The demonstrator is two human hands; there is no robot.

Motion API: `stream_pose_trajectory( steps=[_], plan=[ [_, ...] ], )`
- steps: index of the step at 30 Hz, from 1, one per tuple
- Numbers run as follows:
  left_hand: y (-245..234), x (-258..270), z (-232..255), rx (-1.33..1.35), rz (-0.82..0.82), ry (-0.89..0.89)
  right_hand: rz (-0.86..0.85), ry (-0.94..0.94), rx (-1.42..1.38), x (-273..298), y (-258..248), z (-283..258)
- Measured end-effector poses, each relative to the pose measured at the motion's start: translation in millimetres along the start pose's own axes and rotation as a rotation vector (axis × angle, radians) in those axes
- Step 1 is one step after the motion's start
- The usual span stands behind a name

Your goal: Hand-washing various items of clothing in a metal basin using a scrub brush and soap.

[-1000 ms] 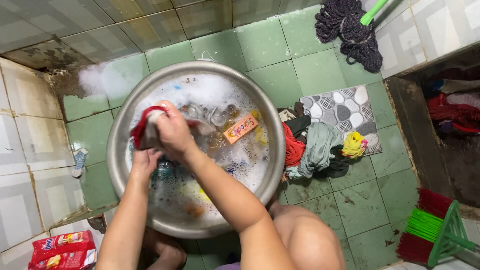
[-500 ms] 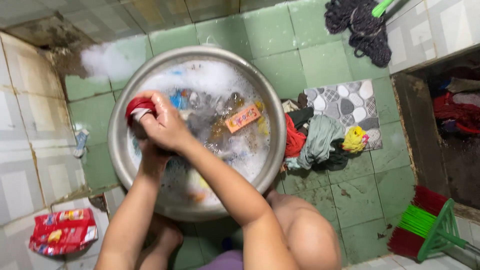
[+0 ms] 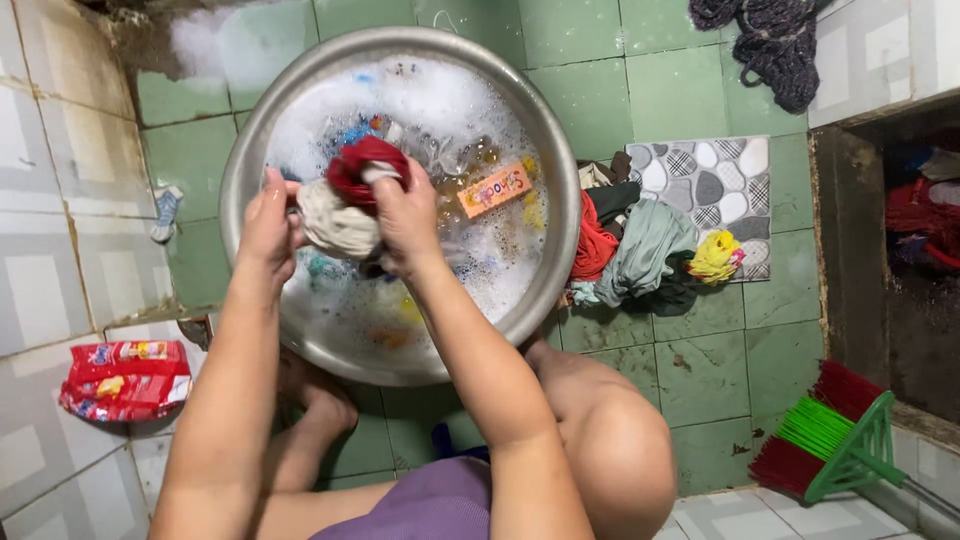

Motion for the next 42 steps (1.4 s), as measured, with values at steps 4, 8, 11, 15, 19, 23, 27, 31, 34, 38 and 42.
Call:
stream_pose_trajectory(
  steps=[4,8,11,15,19,23,27,31,34,38,42],
  plan=[
    [-74.9,-0.9,-60.1,0.103,0.366,0.049,-0.242,-0.091,0.152,23.6,46.0,-21.6],
    [68.6,48.8,3.7,0.675,0.07,0.454,-0.421,0.005,0.074,56.5,83.8,-51.2],
    [58.3,17.7,-50.4,0.783,-0.053,0.428,-0.484,0.187,-0.161,87.2,104.2,-84.0],
    [60.9,0.2,-83.9,0.993,-0.309,0.37,-0.498,0.306,-0.304,95.2,94.3,-82.7],
    [68.0,1.8,-101.1,1.198,-0.57,0.312,-0.598,-0.046,0.129,68.7,50.8,-71.8],
    [96.4,24.4,-57.2,1.13,-0.555,0.256,-0.438,-0.662,1.336,72.5,45.0,-99.4],
    [116.8,51.9,-3.3,0.939,-0.44,0.193,-0.446,-0.981,1.579,100.1,57.3,-102.3],
    [95.5,47.6,-14.2,0.733,-0.353,0.229,-0.61,-0.939,1.482,102.7,60.1,-82.1],
    [72.7,31.6,-38.5,0.632,-0.263,0.22,-0.593,-1.093,1.405,96.9,32.0,-41.4],
    [39.2,12.6,-68.0,0.389,-0.044,0.276,-0.489,-0.79,1.407,74.8,6.3,5.0],
    [16.1,10.7,-69.5,0.199,0.115,0.317,-0.361,-0.342,1.256,31.9,-15.9,6.1]
  ],
)
Point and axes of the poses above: each hand's wrist, its own x-axis away from the middle knuckle, its own y-axis out of the palm, z = x × y, the point moved 6 cm from there along -x, towards the middle knuckle, and after that the axes turned 4 degrees about -y, right-handed, at the moved point
